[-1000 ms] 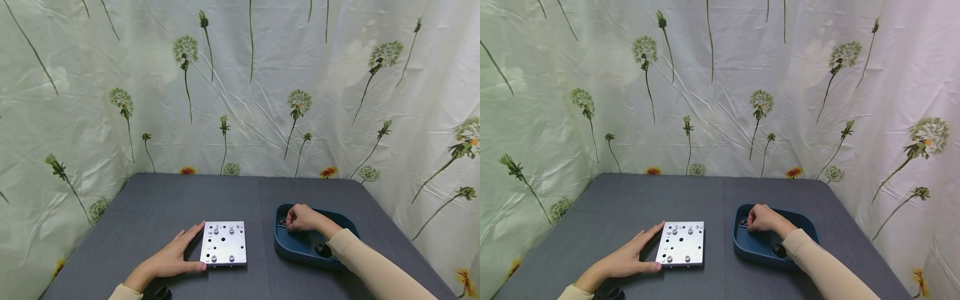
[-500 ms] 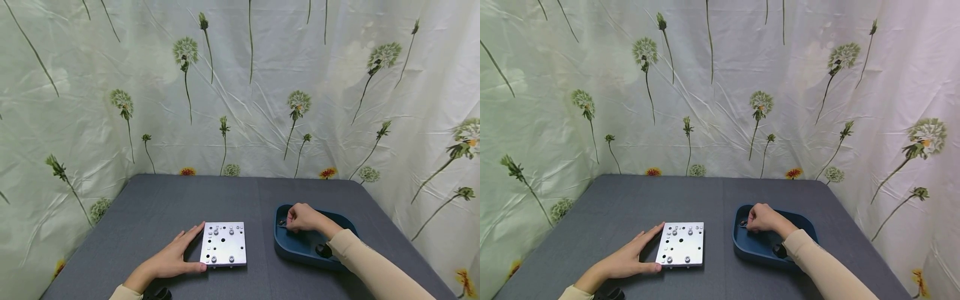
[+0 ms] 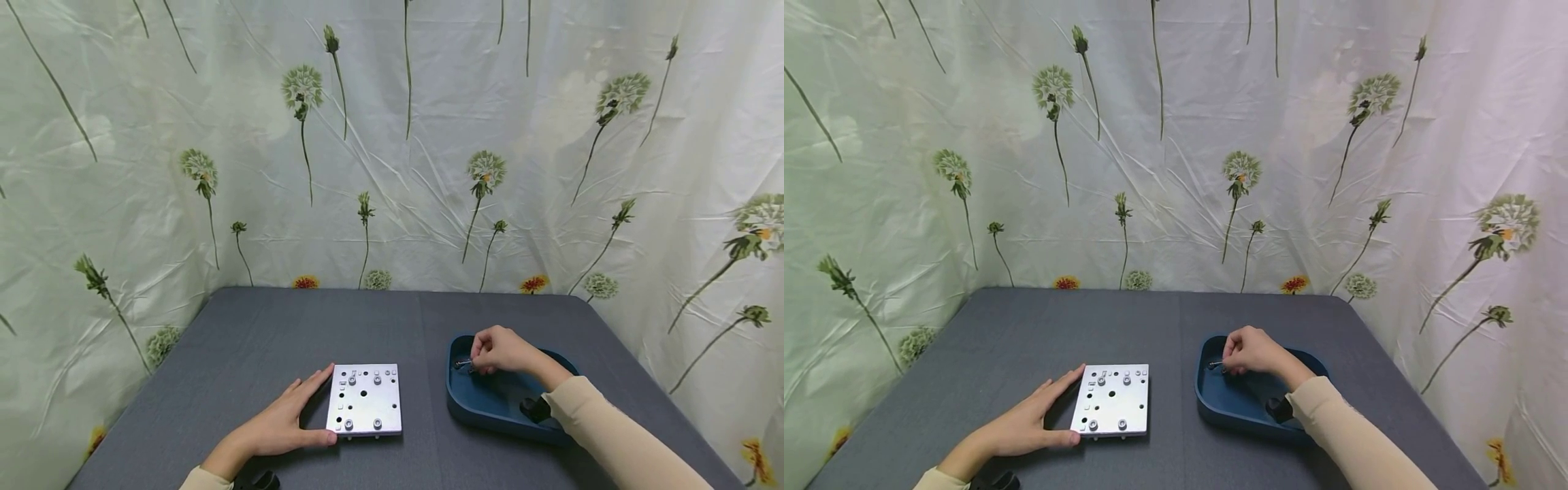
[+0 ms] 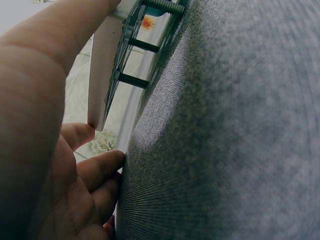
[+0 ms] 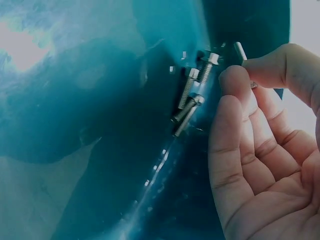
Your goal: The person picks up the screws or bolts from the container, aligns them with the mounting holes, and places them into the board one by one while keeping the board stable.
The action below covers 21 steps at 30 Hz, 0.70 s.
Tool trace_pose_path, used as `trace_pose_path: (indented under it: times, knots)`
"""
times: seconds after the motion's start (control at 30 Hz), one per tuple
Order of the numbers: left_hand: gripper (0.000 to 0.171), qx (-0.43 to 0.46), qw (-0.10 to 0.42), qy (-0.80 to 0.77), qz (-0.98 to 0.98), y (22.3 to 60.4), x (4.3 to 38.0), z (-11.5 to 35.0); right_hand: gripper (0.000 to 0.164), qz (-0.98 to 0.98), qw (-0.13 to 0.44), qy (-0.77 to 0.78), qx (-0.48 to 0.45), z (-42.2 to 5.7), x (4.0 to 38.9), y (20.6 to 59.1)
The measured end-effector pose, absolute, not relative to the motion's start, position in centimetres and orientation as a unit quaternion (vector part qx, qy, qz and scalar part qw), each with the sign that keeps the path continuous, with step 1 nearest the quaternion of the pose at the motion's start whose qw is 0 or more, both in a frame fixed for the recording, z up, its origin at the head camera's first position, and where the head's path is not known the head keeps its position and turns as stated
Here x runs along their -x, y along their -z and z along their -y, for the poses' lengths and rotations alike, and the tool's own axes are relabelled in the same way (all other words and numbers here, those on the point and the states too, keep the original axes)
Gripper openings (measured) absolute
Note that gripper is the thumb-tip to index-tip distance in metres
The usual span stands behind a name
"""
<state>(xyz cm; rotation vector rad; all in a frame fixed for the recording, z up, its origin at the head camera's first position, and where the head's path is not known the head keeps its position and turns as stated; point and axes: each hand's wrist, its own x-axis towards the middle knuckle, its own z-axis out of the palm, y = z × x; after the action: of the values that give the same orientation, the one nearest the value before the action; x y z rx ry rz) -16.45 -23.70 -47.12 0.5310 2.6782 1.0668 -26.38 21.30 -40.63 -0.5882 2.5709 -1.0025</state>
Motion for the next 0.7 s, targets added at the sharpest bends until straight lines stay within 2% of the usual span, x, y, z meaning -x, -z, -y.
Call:
trace_pose_path:
  times: [0.7]
  knots:
    - [0.123,-0.207,0.091,-0.359,-0.905,47.4,16.6,24.0,0.011,-0.875,0.141,0.409,0.216,-20.9,26.4,36.7]
